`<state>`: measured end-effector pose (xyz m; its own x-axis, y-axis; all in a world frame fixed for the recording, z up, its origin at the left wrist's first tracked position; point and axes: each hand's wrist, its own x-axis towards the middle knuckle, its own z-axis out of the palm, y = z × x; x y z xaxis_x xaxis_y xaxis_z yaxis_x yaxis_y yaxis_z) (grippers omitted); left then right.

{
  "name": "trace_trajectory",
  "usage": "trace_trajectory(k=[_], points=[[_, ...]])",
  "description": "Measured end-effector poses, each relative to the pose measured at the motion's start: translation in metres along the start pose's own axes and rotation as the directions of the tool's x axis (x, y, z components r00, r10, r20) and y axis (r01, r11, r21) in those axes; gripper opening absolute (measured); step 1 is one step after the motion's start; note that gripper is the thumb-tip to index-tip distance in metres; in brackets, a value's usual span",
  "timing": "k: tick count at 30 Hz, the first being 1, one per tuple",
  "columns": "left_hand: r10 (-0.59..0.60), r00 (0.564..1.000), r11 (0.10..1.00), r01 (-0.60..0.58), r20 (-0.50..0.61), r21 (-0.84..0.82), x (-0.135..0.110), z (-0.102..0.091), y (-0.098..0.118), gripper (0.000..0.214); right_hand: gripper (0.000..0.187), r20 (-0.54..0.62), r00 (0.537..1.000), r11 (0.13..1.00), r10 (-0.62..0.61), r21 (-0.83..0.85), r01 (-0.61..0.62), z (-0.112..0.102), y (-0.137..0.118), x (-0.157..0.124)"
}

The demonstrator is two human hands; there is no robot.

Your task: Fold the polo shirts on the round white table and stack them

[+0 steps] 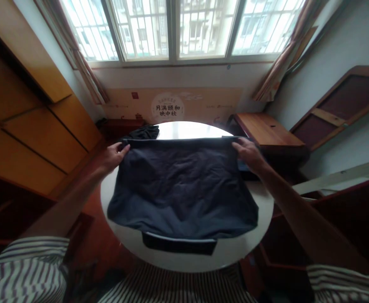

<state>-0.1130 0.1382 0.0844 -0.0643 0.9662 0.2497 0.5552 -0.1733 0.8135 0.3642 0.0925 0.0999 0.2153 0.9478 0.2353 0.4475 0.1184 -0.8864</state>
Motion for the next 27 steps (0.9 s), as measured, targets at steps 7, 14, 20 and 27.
trace_trajectory(k=[7,14,20,27], points=[[0.319,0.904,0.897,-0.385,0.285,0.217,-0.033,0.071,-0.013,0.043,0.045,0.383,0.844,0.744,-0.374,-0.420,0.520,0.100,0.012,-0.039],[0.256,0.694,0.693,-0.617,0.673,0.373,-0.071,0.109,-0.017,0.056,0.059,0.636,0.741,0.637,-0.216,-0.483,0.601,0.139,0.039,-0.077],[0.130,0.874,0.723,-0.407,0.468,0.558,-0.084,0.058,-0.071,0.058,0.058,0.518,0.837,0.594,-0.178,-0.622,0.511,0.086,0.073,-0.085],[-0.072,0.997,0.918,0.059,0.019,0.392,-0.070,0.034,-0.088,0.072,0.063,0.477,0.869,0.606,-0.134,-0.654,0.453,0.094,0.049,-0.081]])
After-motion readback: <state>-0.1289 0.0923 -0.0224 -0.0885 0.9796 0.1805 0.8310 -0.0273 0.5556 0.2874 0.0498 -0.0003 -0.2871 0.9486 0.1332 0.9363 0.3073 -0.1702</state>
